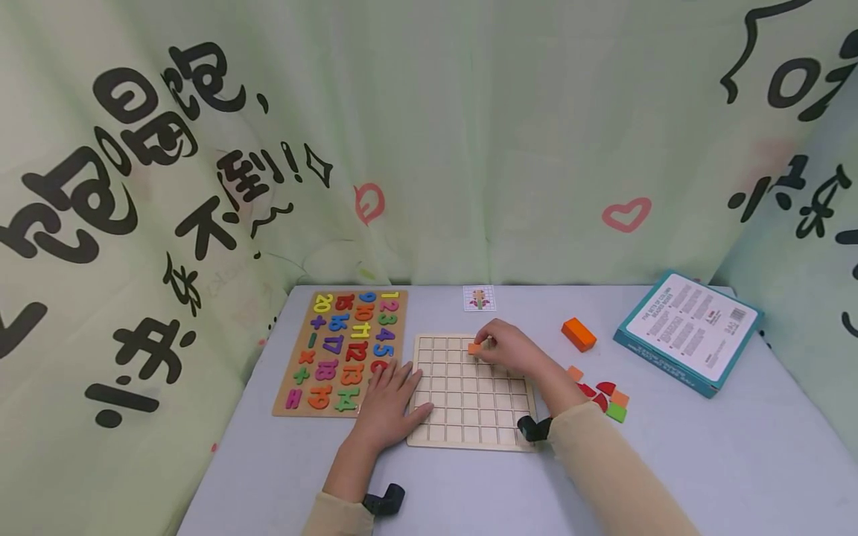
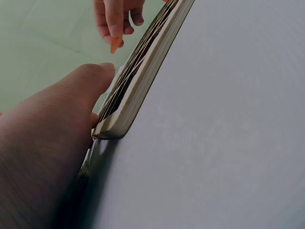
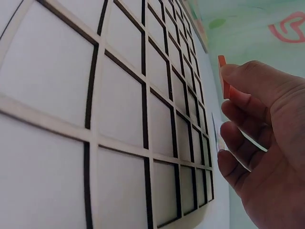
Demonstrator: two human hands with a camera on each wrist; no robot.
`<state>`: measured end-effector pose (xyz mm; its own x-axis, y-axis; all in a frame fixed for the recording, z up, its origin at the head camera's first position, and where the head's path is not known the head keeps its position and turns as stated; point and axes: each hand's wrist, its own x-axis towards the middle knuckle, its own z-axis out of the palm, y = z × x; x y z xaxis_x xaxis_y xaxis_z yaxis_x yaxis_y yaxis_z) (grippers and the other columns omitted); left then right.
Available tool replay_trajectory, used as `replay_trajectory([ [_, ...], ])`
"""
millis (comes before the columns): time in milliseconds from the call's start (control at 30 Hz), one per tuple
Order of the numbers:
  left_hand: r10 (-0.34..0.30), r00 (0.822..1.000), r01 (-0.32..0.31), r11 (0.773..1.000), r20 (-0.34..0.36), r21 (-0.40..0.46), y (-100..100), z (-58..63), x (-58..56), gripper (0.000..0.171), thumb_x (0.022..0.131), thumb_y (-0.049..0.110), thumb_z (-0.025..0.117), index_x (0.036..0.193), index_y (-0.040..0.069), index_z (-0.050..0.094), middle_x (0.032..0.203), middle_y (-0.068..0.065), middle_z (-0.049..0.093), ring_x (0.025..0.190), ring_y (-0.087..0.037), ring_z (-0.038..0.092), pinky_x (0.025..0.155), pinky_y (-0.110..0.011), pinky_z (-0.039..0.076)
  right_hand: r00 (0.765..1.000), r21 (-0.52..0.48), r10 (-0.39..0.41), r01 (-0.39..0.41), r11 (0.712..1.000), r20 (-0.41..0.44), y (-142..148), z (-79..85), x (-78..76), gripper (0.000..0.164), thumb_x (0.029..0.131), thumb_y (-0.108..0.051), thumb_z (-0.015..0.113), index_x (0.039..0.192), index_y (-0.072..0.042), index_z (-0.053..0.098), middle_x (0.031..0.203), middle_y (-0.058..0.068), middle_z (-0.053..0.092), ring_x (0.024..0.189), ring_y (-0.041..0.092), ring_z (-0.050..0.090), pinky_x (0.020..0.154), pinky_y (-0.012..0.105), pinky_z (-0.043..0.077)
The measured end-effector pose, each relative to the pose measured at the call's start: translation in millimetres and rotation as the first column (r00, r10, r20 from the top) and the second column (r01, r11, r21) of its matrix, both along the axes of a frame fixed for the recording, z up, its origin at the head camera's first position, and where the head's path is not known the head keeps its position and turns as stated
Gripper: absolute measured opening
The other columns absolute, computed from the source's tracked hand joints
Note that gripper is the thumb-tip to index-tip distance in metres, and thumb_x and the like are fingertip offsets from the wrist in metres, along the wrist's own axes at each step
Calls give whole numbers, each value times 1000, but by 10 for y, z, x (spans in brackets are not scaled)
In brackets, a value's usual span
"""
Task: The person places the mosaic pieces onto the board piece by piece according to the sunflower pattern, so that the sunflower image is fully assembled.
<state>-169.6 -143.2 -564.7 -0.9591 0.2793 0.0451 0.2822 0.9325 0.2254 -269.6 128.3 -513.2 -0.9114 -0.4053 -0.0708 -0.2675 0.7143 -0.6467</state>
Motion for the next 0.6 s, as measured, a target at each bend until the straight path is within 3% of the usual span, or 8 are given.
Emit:
replay_trajectory([
  [200,-5,1000,5,1000,-1,5,-4,0,1,73,93,68,45,150,22,44,161,-3,35,154,-30,16,124,-54,15,1000,26,-2,2,1000,2,-82,-68,-7,20,89,-29,73,100,-12,68,106,4,63,91,19,54,85,37,48],
  [600,-11,1000,11,1000,-7,-8,-13,-24,-11,73,93,68,45,151,23,43,161,-2,35,154,-30,15,125,-54,14,1000,65,-3,4,998,-18,-137,-130,-9,11,89,-24,71,96,-15,69,105,2,60,94,20,55,87,38,49],
])
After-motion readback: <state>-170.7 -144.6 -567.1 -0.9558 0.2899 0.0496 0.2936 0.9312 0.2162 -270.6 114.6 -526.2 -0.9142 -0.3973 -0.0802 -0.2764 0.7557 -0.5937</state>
